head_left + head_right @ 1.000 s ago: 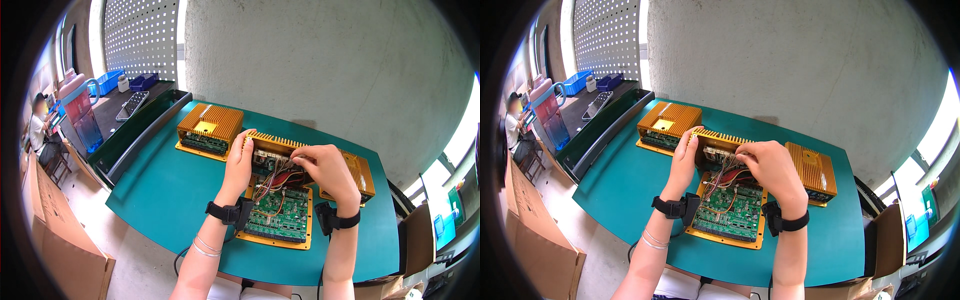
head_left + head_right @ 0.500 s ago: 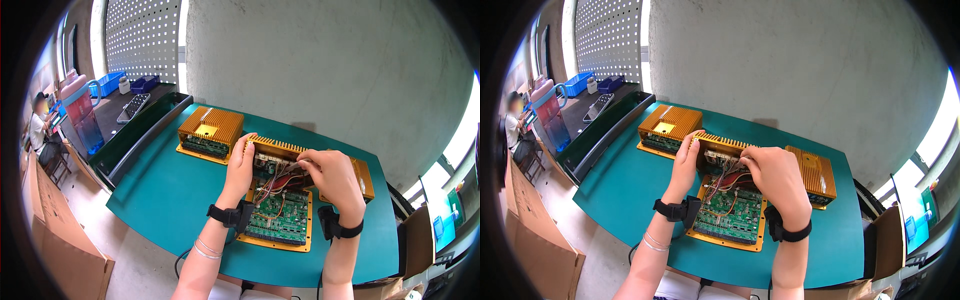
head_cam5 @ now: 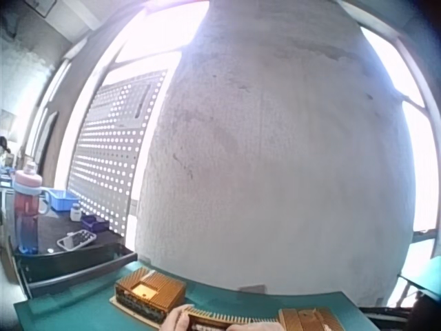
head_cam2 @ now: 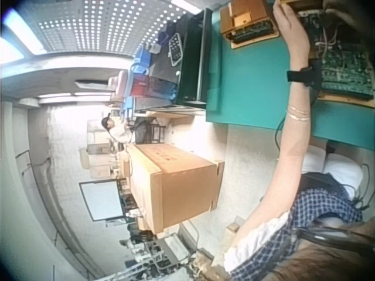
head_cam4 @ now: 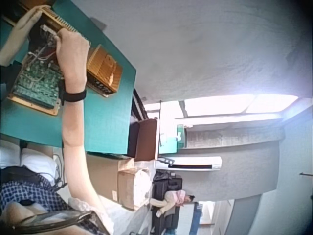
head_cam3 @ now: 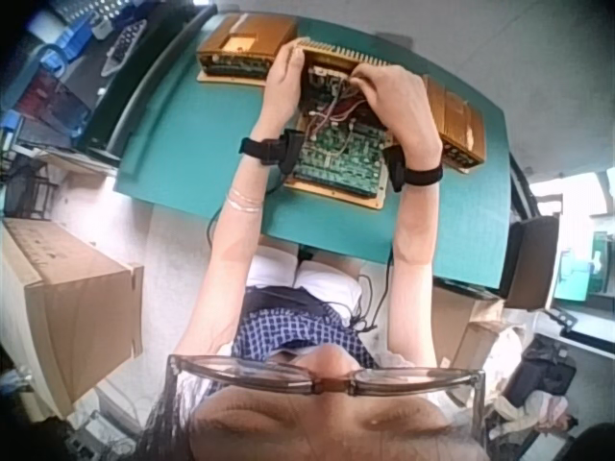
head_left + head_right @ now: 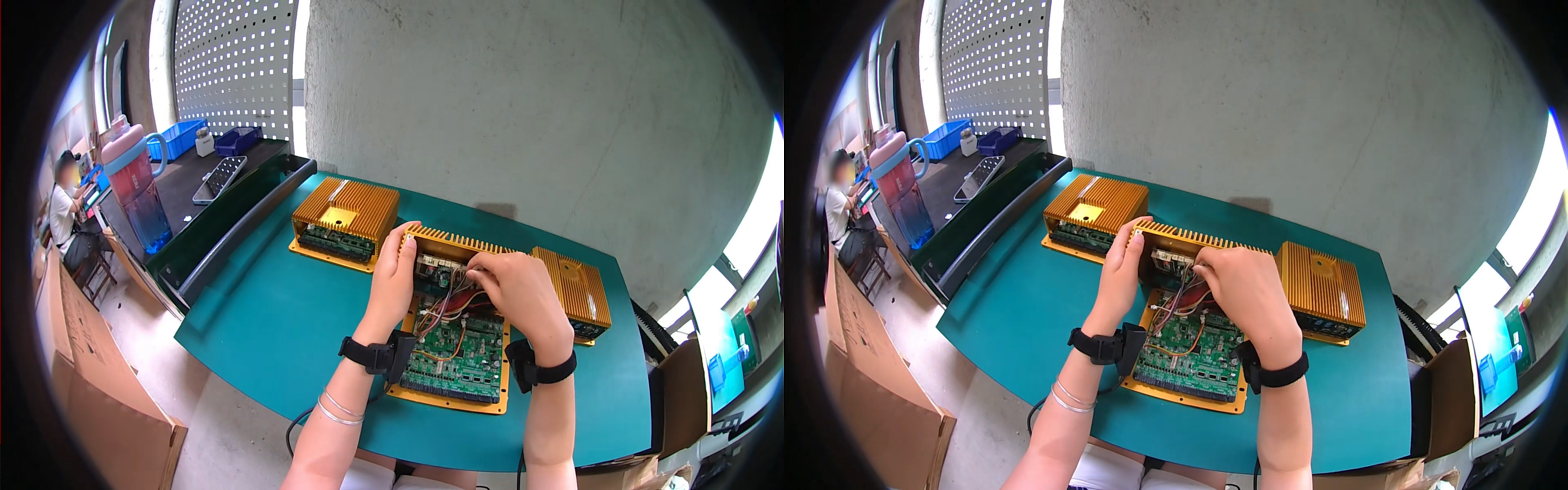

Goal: The recorder disassembles an electronic box and uses a small brush to inspect and clean the internal circuit boards and components.

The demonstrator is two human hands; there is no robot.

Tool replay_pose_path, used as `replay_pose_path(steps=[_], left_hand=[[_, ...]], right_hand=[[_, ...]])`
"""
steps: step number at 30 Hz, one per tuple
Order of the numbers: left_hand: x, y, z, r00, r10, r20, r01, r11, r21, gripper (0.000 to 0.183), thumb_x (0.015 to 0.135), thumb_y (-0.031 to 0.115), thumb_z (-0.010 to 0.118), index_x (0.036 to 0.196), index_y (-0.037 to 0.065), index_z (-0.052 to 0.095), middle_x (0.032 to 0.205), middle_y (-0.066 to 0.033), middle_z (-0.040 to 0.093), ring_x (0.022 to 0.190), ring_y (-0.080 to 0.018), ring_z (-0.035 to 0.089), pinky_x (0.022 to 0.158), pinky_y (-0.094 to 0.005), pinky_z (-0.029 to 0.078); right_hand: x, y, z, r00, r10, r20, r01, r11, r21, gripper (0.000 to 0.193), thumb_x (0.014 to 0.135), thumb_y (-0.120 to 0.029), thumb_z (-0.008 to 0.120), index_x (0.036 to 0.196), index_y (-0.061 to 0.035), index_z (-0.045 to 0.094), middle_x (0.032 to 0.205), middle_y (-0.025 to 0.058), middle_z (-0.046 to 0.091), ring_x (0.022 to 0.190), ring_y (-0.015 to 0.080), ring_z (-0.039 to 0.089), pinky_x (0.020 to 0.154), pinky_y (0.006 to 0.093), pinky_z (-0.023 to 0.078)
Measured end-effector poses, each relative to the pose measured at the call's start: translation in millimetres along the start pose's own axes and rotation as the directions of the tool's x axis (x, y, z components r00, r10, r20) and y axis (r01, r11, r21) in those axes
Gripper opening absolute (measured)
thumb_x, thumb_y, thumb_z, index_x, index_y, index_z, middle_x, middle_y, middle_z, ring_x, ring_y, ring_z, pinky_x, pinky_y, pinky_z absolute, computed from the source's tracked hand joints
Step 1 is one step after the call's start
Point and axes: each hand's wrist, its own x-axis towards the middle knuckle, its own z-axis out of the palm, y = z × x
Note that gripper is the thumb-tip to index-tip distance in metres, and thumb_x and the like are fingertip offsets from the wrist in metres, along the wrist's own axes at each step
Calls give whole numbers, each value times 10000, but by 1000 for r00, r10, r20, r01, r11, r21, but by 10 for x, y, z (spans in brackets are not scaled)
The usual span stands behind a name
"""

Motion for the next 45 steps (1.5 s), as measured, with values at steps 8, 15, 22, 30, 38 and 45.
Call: replay_pose_path(steps=[8,15,22,30,38,45], left_hand=[[-15,54,1,1000,25,-8,-24,998,57,356,1040,256,398,1289,25,507,1236,-129,546,1175,-210,502,1023,-314,365],[0,25,-1,1000,25,-12,-25,998,58,359,1041,260,396,1290,26,505,1240,-134,549,1176,-219,507,1024,-317,365],[-2,14,27,999,23,-26,-21,999,48,352,1041,251,397,1290,33,516,1231,-111,564,1163,-191,508,1018,-297,362],[1,5,24,999,20,-24,-19,999,47,346,1039,243,399,1282,24,510,1238,-139,552,1179,-237,511,1028,-324,365],[0,-26,3,998,42,-37,-40,998,48,354,1042,252,395,1291,36,523,1218,-93,574,1144,-165,509,1014,-284,361],[6,-21,3,1000,18,-18,-18,1000,15,352,1036,252,403,1279,23,512,1231,-136,552,1167,-226,513,1018,-319,370]], right_hand=[[-9,-139,-315,962,129,-239,-113,991,77,120,921,-168,595,854,-71,608,614,84,607,594,277,600,579,368,451],[-50,-198,-441,931,88,-353,-88,996,16,96,918,-132,596,851,-65,602,554,68,544,531,249,528,546,342,398],[-94,-272,-569,883,142,-446,-95,987,126,105,914,-107,608,846,-29,592,575,94,523,519,224,505,512,310,387],[-186,-166,-687,955,148,-258,-112,983,148,76,871,-98,646,867,-22,640,649,100,607,584,217,571,576,305,441],[-123,-210,-552,974,90,-208,-57,985,162,77,849,-110,666,880,-39,670,702,116,637,632,277,577,622,341,457],[-62,-114,-394,996,57,-72,-40,974,224,100,846,-109,652,898,-28,679,751,155,663,675,334,615,624,370,478]])
